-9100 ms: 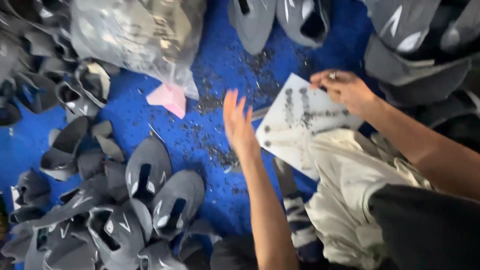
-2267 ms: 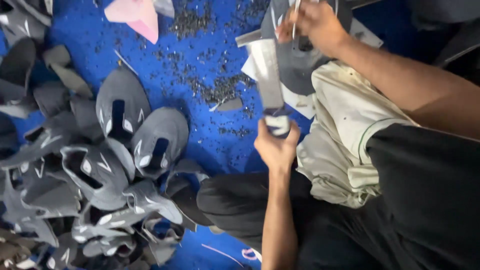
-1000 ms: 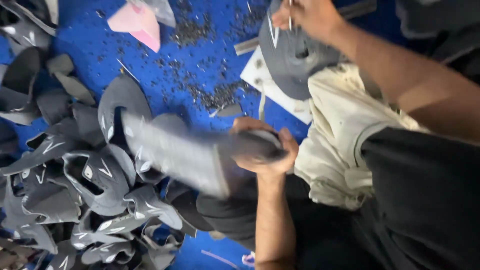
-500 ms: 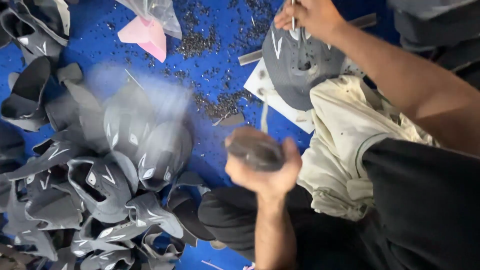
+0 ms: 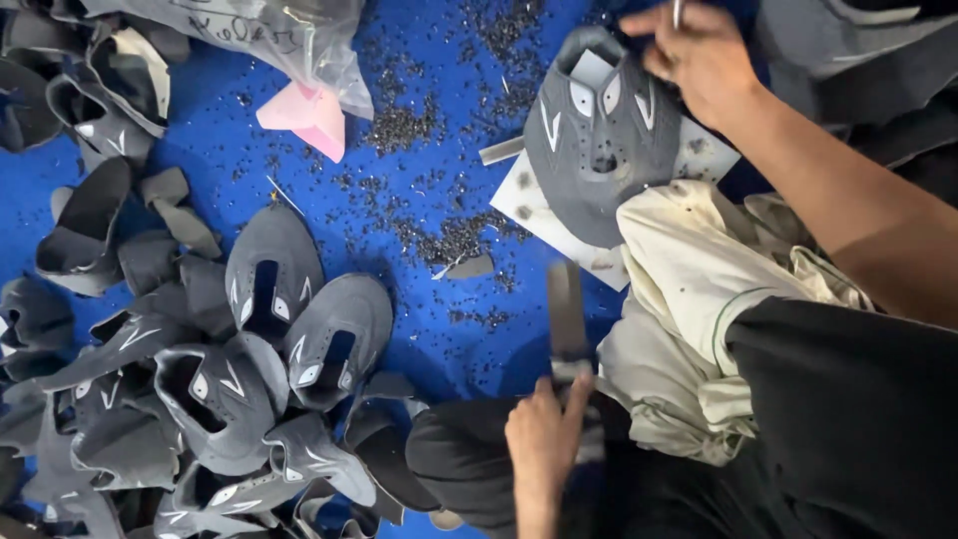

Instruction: Punching decorative or functional holes into shoe upper components using a hand punch and mallet.

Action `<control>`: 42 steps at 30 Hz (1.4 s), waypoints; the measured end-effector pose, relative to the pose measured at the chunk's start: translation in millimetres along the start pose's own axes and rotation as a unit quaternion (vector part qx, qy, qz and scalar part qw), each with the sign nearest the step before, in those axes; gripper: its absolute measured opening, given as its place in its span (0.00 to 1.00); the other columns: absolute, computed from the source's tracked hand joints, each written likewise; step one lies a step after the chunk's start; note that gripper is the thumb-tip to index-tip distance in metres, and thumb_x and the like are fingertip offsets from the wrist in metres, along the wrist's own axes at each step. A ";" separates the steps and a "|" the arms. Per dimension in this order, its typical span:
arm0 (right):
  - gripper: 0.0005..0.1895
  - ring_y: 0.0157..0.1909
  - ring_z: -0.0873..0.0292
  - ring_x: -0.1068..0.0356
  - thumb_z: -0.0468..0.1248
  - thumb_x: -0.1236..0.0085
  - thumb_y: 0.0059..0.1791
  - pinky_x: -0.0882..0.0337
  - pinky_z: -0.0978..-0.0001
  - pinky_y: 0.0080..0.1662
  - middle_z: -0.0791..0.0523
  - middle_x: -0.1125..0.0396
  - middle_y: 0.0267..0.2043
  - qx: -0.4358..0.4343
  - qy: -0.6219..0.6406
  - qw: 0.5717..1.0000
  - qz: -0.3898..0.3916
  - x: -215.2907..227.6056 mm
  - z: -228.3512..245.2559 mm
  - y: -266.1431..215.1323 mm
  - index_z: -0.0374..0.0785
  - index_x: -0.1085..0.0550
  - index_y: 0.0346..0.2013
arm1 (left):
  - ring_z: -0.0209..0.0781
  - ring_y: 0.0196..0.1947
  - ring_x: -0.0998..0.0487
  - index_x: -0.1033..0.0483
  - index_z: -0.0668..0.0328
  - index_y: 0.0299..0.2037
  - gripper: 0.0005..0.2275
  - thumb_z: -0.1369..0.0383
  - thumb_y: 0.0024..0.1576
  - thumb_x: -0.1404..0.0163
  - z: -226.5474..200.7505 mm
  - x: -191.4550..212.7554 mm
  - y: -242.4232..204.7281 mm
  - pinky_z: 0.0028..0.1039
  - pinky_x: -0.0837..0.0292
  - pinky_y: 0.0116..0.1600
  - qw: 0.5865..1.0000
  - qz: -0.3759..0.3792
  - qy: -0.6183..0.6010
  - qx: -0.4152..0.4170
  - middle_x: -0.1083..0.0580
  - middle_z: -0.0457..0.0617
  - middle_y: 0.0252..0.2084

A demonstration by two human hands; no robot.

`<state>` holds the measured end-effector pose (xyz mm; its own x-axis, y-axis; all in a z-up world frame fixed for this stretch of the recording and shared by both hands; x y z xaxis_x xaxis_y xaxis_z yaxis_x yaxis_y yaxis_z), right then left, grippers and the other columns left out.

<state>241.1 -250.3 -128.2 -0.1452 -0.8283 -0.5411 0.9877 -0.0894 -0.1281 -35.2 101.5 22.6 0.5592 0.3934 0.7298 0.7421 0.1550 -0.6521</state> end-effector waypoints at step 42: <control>0.35 0.49 0.52 0.26 0.52 0.29 0.40 0.26 0.60 0.51 0.53 0.23 0.49 -0.125 -0.421 0.854 0.280 -93.0 87.0 -77.6 0.37 0.25 0.56 | 0.27 0.39 0.26 0.18 0.68 0.45 0.10 0.67 0.60 0.40 -147.1 127.5 140.0 0.24 0.25 0.48 0.829 -0.119 -0.472 -0.276 0.20 0.45 0.39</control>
<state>183.0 -214.5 4.4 0.5433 -0.8154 0.1998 0.8297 0.4852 -0.2762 194.4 40.0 54.5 0.0274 0.9852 0.1690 0.9917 -0.0055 -0.1286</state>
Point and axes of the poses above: each hand's wrist, its own y-axis towards the middle knuckle, its own x-axis out of the back of the hand, z = x × y, the point moved 6 cm from there along y, towards the middle knuckle
